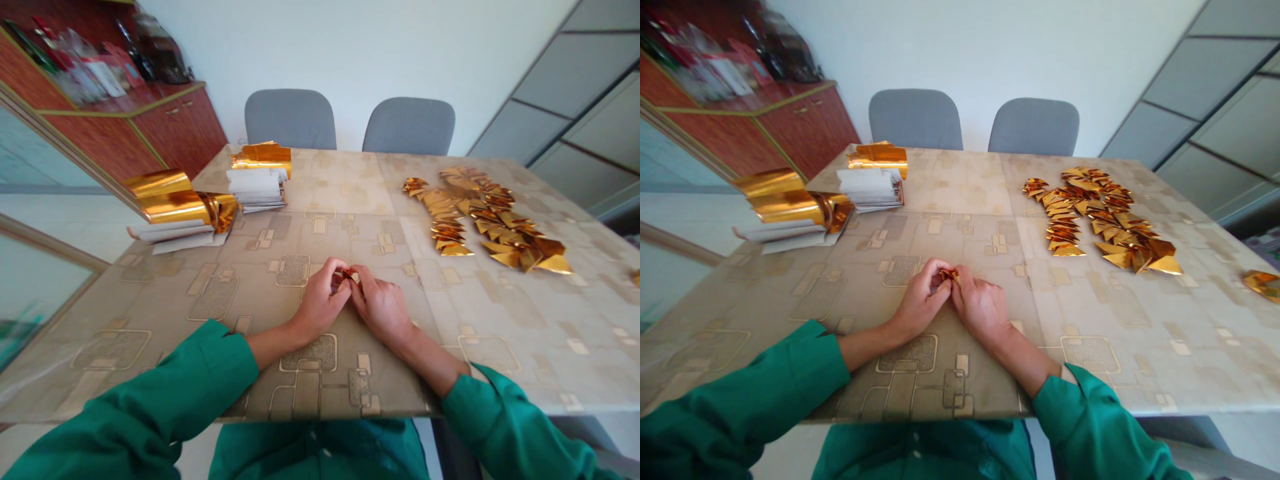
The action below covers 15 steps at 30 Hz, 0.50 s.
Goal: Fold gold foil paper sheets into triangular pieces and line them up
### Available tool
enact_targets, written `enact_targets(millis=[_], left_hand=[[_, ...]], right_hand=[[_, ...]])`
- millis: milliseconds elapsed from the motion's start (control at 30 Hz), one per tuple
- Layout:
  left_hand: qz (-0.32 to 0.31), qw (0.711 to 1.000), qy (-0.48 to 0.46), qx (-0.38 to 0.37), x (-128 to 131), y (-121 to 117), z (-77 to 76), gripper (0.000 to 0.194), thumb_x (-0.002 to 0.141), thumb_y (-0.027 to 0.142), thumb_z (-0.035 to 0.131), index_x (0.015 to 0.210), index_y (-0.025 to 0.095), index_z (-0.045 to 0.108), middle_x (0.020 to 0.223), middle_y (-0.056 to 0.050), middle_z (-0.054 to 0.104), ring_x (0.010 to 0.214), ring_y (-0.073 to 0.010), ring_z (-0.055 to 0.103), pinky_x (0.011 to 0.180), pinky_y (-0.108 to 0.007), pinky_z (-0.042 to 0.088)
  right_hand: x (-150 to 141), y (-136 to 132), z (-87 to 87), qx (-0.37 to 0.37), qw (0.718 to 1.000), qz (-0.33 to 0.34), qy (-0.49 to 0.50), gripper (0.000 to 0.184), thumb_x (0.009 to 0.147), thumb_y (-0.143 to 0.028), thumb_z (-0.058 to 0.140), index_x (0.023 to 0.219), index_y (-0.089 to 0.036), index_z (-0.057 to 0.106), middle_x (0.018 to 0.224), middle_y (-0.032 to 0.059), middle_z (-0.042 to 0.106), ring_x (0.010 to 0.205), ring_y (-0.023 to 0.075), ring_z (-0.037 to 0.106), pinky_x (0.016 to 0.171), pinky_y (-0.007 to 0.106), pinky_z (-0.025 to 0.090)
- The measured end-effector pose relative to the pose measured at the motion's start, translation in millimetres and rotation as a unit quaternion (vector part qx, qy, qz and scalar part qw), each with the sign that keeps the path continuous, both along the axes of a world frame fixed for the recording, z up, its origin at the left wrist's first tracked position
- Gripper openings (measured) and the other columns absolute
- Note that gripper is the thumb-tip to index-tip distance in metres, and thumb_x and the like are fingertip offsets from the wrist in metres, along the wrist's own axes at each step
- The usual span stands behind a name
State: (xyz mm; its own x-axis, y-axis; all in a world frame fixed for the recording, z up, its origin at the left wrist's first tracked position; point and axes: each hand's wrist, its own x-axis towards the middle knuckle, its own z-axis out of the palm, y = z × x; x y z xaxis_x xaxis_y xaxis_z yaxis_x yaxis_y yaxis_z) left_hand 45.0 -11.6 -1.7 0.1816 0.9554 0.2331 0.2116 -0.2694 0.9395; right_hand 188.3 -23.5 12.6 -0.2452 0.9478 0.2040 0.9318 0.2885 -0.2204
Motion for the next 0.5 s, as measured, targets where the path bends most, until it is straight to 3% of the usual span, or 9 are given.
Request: enact_targets(millis=[300, 500], left_hand=[[0.026, 0.999, 0.037, -0.006, 2.7, 3.6, -8.0, 0.019, 0.082, 0.011, 0.055, 0.097, 0.021, 0.052, 0.075, 0.003, 0.065, 0.069, -0.0127, 0.065, 0.064, -0.023, 0.049], [0.034, 0.999, -0.003, -0.035, 0.3, 3.8, -4.5, 0.010, 0.081, 0.012, 0.056, 0.088, 0.019, 0.053, 0.080, 0.001, 0.065, 0.072, -0.0127, 0.066, 0.064, -0.022, 0.051]], right_hand=[[-1.3, -3.2, -0.5, -0.001, 1.000, -0.028, 0.013, 0.027, 0.102, -0.031, 0.038, 0.119, -0.020, 0.056, 0.067, 0.0030, 0.072, 0.055, 0.0175, 0.066, 0.050, 0.025, 0.022], [1.4, -2.7, -3.8, 0.030, 0.995, -0.021, 0.097, 0.022, 0.088, -0.017, 0.044, 0.109, -0.018, 0.053, 0.075, 0.0027, 0.071, 0.063, 0.0178, 0.065, 0.056, 0.025, 0.031]])
